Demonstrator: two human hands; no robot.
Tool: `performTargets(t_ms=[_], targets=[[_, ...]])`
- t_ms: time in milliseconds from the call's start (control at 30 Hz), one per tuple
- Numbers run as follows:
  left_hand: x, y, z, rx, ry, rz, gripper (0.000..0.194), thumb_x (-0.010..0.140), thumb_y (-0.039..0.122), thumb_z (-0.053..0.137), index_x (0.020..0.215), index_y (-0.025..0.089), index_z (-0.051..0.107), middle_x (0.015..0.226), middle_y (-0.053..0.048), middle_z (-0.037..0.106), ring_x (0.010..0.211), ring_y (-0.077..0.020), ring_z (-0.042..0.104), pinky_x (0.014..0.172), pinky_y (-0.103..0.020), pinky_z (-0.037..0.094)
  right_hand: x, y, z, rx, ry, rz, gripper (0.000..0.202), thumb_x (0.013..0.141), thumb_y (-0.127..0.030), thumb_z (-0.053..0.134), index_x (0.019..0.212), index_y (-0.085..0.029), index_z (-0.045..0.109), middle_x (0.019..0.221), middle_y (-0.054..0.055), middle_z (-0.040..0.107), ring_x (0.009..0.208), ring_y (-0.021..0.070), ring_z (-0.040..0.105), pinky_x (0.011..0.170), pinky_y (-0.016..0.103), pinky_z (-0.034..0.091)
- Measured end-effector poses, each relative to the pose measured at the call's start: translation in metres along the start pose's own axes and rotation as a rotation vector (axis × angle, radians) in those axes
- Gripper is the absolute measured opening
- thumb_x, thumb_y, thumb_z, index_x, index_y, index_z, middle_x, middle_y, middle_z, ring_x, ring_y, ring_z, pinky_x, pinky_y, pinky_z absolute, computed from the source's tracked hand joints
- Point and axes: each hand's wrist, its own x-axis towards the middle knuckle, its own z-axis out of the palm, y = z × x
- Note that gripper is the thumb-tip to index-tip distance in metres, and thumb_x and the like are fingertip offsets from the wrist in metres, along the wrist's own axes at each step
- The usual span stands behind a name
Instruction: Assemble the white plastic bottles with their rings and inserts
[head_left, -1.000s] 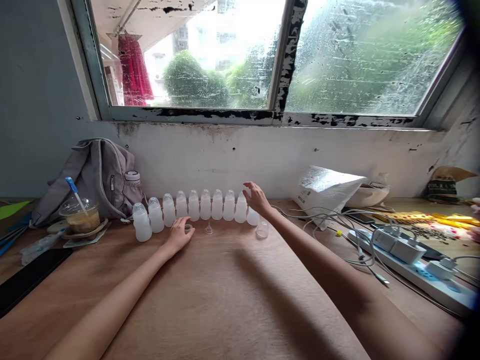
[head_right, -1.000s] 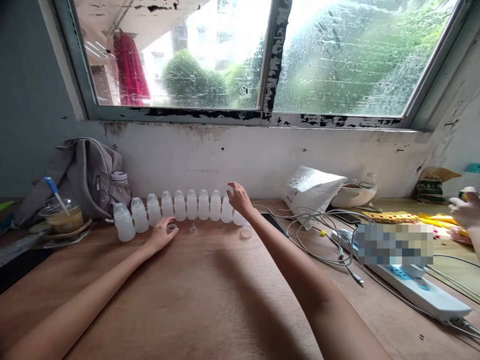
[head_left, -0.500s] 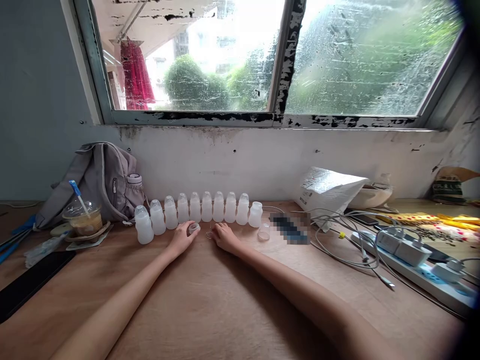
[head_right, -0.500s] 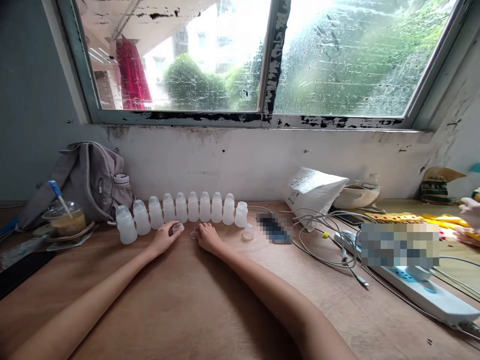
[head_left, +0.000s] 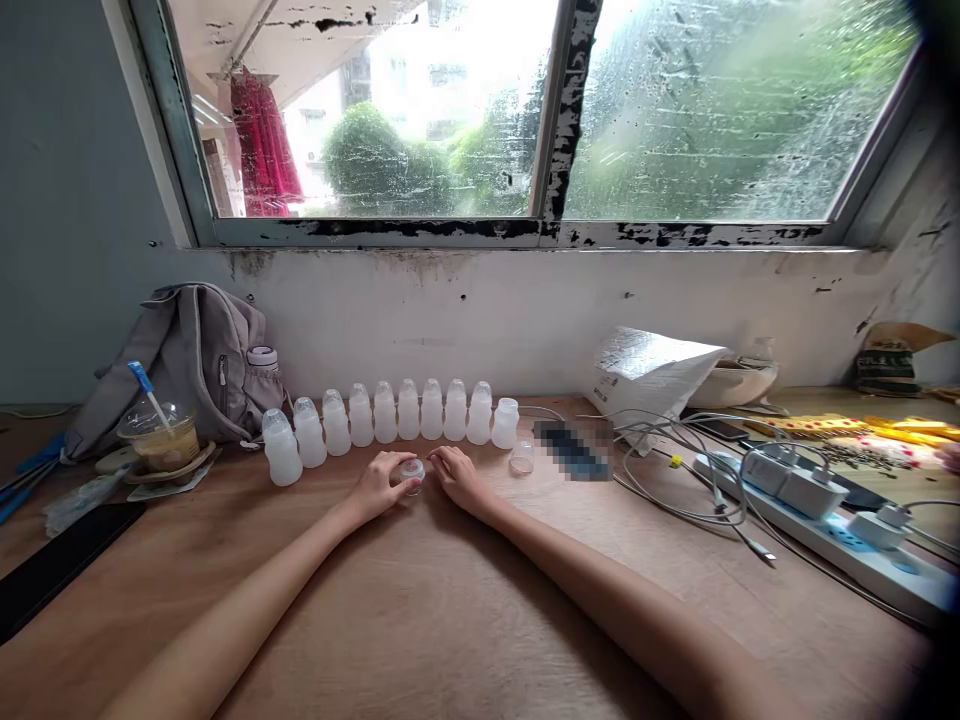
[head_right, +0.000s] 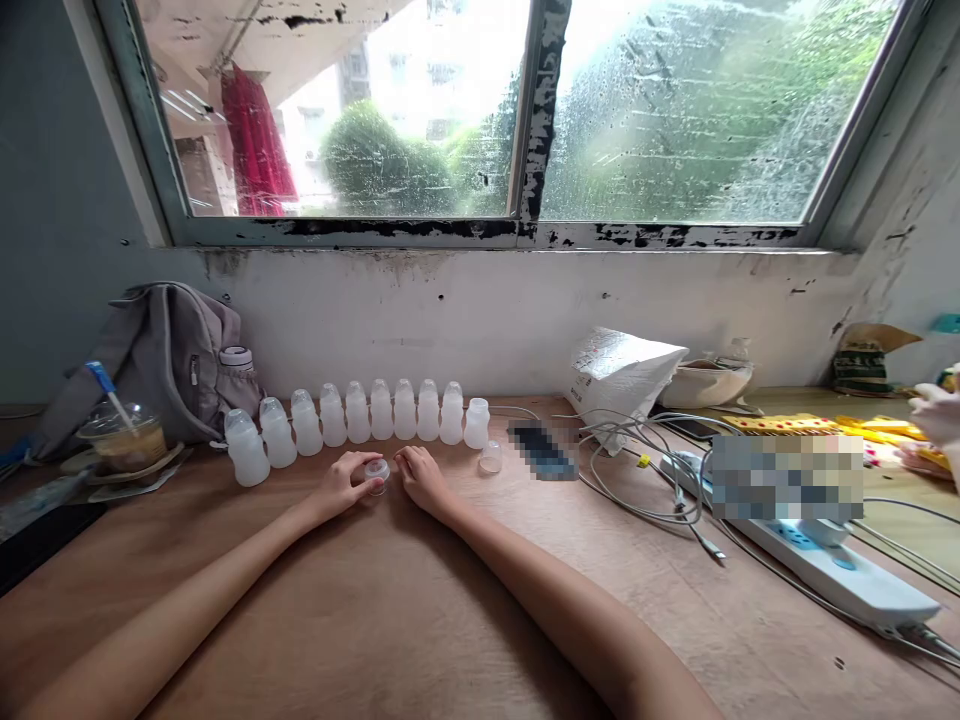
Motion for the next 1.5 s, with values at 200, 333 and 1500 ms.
performTargets(t_ms=[200, 333, 1500], targets=[[-0.003, 0.001, 0.003, 0.145, -0.091, 0.026, 0.036, 0.071, 0.040, 0.057, 0.101, 0.020, 0.055, 0.097, -0.005, 0.061, 0.092, -0.0213, 0.052, 0.082, -0.035, 0.041, -0.002, 0.001, 0.003, -0.046, -0.046, -0.028, 0.021, 0.086, -0.017, 0.035, 0.081, -0.017, 0.055, 0.083, 0.006, 0.060, 0.080, 0.0160, 0.050, 0.074, 0.028, 0.040], [-0.003, 0.005, 0.000, 0.178, -0.115, 0.027, 0.033, 0.070, 0.041, 0.056, 0.096, 0.021, 0.055, 0.093, -0.005, 0.061, 0.089, -0.0215, 0.053, 0.080, -0.035, 0.041, -0.003, 0.000, 0.003, -0.083, -0.052, -0.045, 0.021, 0.086, -0.017, 0.034, 0.080, -0.016, 0.055, 0.081, 0.007, 0.059, 0.078, 0.0162, 0.050, 0.072, 0.027, 0.040], [-0.003, 0.028, 0.016, -0.488, 0.014, -0.222, 0.026, 0.073, 0.021, 0.046, 0.098, 0.019, 0.053, 0.089, -0.004, 0.060, 0.081, -0.0164, 0.056, 0.063, -0.024, 0.045, -0.003, -0.004, -0.004, 0.137, 0.118, 0.051, 0.010, 0.065, -0.017, 0.044, 0.069, -0.020, 0.036, 0.058, -0.005, 0.042, 0.051, 0.0088, 0.036, 0.050, 0.019, 0.029]])
